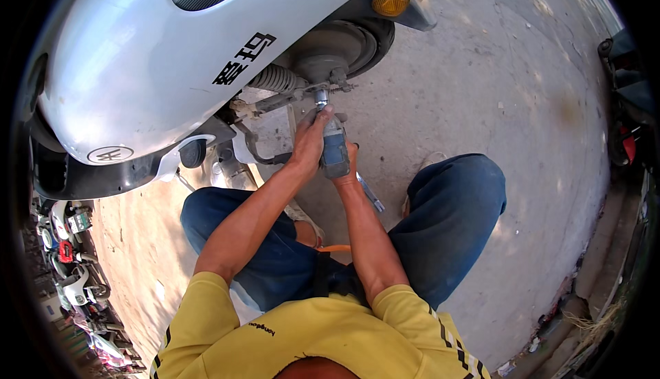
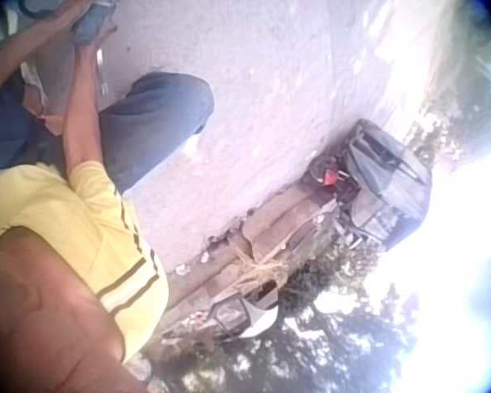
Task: The person works on the rear suspension of a white scooter, using a cordless impact wrench and a wrench to remove and tighten bolts. They handle various fasteners and tools while seated on a small stool.
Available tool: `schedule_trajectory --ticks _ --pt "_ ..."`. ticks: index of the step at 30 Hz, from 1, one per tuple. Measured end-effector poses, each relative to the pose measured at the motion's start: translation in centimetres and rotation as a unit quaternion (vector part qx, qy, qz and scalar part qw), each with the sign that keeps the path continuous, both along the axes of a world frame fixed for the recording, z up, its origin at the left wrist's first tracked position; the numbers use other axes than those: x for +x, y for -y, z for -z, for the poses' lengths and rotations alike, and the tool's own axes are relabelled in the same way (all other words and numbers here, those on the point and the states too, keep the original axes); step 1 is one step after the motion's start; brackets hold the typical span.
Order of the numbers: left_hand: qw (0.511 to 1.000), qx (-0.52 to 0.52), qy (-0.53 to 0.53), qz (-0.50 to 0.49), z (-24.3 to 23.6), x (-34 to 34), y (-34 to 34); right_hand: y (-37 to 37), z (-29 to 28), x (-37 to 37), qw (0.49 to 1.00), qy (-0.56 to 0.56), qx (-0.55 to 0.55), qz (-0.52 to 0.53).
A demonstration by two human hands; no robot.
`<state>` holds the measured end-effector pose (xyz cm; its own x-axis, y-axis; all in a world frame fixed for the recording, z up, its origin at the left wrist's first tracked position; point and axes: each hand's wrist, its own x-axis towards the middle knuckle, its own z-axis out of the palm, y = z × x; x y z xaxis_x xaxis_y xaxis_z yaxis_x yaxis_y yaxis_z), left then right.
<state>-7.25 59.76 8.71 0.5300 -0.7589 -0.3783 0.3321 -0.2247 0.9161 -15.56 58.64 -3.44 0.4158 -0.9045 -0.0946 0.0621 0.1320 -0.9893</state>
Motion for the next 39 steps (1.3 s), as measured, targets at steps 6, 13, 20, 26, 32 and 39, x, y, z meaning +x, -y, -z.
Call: schedule_trajectory --ticks 6,13,20,26,32,39 --pt "1.000 -0.008 0.000 -0.001 0.4 0.0 0.3 0.4 0.7 -0.3 0.990 -0.031 -0.137 0.014" --pt "0.999 -0.010 0.035 0.006 0.6 0.1 0.1 0.8 -1.3 -1.5 0.995 -0.061 0.050 -0.060" --pt "1.000 0.015 0.003 0.014 -1.1 -0.2 -0.1 0.2 -2.8 -2.3 0.995 -0.034 0.069 -0.057" --pt "1.000 0.005 -0.001 0.001 -0.9 -0.2 0.2 0.3 -3.6 -2.1 0.992 -0.075 0.050 -0.083" --pt "1.000 -0.014 0.000 0.004 -1.8 -0.1 0.1 0.0 -4.8 -2.2 0.996 -0.059 -0.003 -0.067" --pt "1.000 -0.001 -0.014 0.014 -1.9 -0.4 -0.1 0.1 -3.9 -3.6 0.996 -0.072 0.018 -0.052"
